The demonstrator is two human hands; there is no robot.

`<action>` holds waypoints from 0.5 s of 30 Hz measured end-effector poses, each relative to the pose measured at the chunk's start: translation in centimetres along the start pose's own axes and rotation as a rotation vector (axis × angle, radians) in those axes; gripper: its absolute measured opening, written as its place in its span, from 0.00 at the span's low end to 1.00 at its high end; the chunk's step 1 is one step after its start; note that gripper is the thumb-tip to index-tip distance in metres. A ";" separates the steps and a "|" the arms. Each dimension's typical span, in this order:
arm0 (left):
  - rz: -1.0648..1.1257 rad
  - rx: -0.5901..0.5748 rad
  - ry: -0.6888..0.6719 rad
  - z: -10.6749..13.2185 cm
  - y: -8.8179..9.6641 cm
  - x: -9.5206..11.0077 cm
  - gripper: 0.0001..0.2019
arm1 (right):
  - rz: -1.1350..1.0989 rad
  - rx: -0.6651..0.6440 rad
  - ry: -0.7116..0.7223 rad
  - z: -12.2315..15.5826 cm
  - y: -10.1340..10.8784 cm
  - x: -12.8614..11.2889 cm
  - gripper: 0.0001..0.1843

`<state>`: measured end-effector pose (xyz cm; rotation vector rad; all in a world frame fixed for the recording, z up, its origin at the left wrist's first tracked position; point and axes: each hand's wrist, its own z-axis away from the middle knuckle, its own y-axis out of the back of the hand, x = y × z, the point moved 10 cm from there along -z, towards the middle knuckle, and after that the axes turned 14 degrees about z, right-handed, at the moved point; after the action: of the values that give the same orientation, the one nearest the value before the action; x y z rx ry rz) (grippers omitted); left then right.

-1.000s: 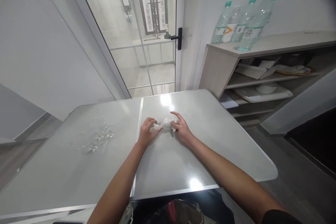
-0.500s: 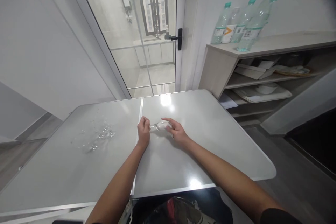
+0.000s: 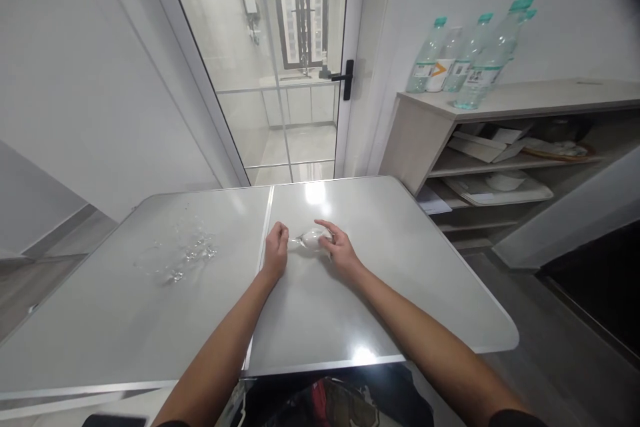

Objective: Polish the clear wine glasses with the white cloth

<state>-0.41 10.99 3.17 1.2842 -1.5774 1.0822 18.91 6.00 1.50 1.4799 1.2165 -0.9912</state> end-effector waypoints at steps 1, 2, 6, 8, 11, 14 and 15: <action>-0.048 -0.023 -0.070 0.2 -0.2 0.9 0.13 | -0.091 0.009 -0.075 -0.1 0.0 0.8 0.32; -0.074 -0.023 -0.110 0.4 -0.3 1.5 0.12 | -0.141 -0.005 -0.114 -0.1 -0.3 1.2 0.34; 0.161 0.132 0.136 0.4 0.7 -1.7 0.15 | 0.111 -0.069 0.103 0.3 -0.7 -1.9 0.28; 0.281 0.164 0.280 0.5 0.5 -3.7 0.16 | 0.300 -0.136 0.277 0.9 -1.5 -3.9 0.24; 0.310 0.155 0.359 0.3 0.2 -5.1 0.15 | 0.468 -0.216 0.441 1.4 -2.4 -5.2 0.22; 0.319 0.125 0.423 0.4 -0.4 -5.9 0.14 | 0.570 -0.178 0.508 1.2 -1.9 -5.4 0.20; 0.319 0.113 0.438 0.5 -0.6 -6.0 0.14 | 0.587 -0.171 0.522 1.1 -1.8 -5.5 0.20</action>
<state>1.03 12.20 -2.60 0.8014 -1.4222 1.5515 16.19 3.83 6.21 1.8636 1.0726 -0.1047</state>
